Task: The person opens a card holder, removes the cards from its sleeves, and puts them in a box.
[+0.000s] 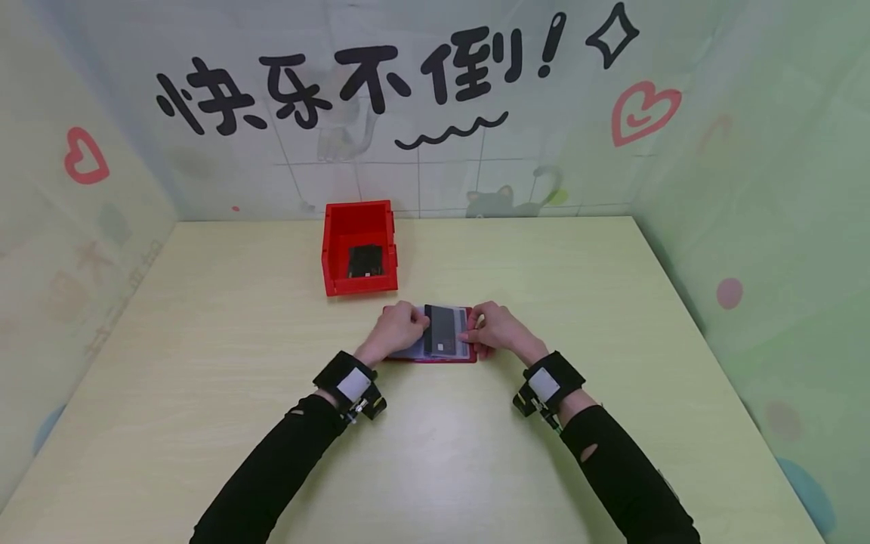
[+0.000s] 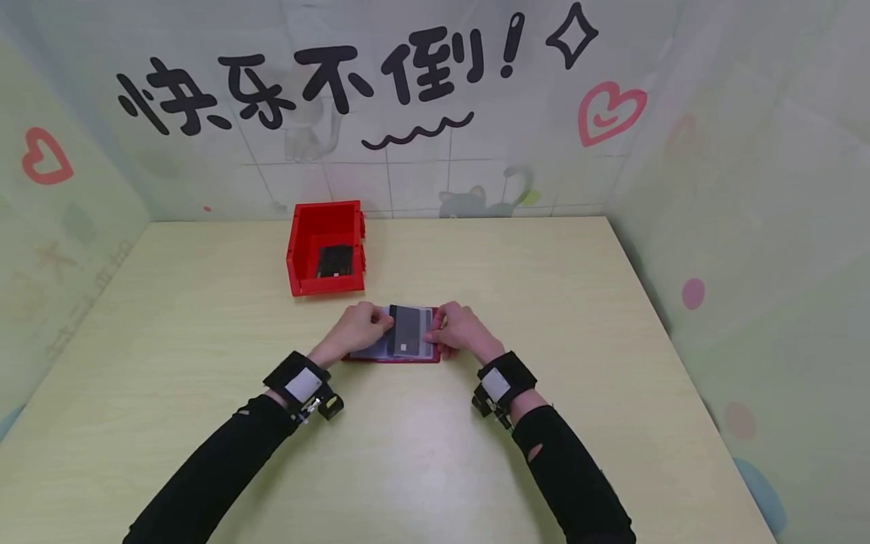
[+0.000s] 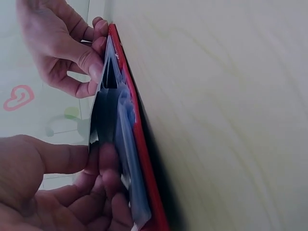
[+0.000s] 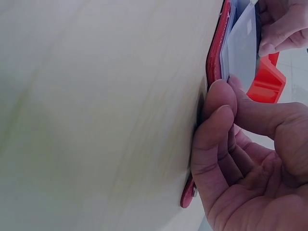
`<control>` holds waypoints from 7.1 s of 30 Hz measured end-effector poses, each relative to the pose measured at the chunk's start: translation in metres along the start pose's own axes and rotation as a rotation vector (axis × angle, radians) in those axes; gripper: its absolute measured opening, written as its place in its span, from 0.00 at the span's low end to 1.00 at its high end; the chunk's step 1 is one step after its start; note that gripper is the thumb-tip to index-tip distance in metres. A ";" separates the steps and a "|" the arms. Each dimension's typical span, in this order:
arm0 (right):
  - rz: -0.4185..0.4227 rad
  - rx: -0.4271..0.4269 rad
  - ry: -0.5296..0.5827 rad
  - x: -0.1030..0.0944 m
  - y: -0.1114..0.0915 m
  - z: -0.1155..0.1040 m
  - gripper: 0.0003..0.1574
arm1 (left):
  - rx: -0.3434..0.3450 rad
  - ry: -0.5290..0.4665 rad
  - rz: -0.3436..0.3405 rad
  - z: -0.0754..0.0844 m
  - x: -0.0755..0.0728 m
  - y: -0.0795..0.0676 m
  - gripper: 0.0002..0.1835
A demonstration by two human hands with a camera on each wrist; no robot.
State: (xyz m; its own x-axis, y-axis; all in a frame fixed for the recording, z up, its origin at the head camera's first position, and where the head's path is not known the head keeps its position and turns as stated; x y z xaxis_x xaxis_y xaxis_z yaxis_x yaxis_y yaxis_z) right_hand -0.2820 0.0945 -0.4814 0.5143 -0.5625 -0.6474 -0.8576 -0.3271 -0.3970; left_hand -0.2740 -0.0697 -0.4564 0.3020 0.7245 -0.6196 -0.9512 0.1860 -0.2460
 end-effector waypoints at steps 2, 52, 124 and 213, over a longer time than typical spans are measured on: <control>-0.002 -0.003 0.000 0.000 0.000 0.000 0.12 | -0.003 -0.025 0.024 -0.001 -0.004 -0.001 0.14; -0.009 0.016 0.020 0.000 -0.002 0.000 0.12 | 0.033 -0.240 0.369 -0.027 -0.110 0.004 0.22; -0.014 0.011 0.017 -0.003 -0.004 0.001 0.12 | 0.336 0.217 0.506 0.023 -0.084 0.020 0.17; -0.030 0.011 0.015 0.003 -0.001 0.000 0.12 | -0.047 0.005 -0.065 0.003 0.014 0.004 0.26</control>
State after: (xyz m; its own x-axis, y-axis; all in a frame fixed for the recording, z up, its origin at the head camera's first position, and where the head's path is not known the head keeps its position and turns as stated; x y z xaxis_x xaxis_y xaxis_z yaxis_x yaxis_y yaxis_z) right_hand -0.2794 0.0932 -0.4827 0.5397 -0.5641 -0.6249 -0.8413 -0.3355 -0.4238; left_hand -0.2738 -0.0567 -0.4638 0.3638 0.7087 -0.6045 -0.9255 0.2013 -0.3209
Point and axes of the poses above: each hand's wrist, its own y-axis towards the middle knuckle, its own x-axis out of the palm, z = x × y, the point moved 9 cm from there along y, towards the middle knuckle, and after that the axes turned 5 degrees about -y, right-handed, at the moved point
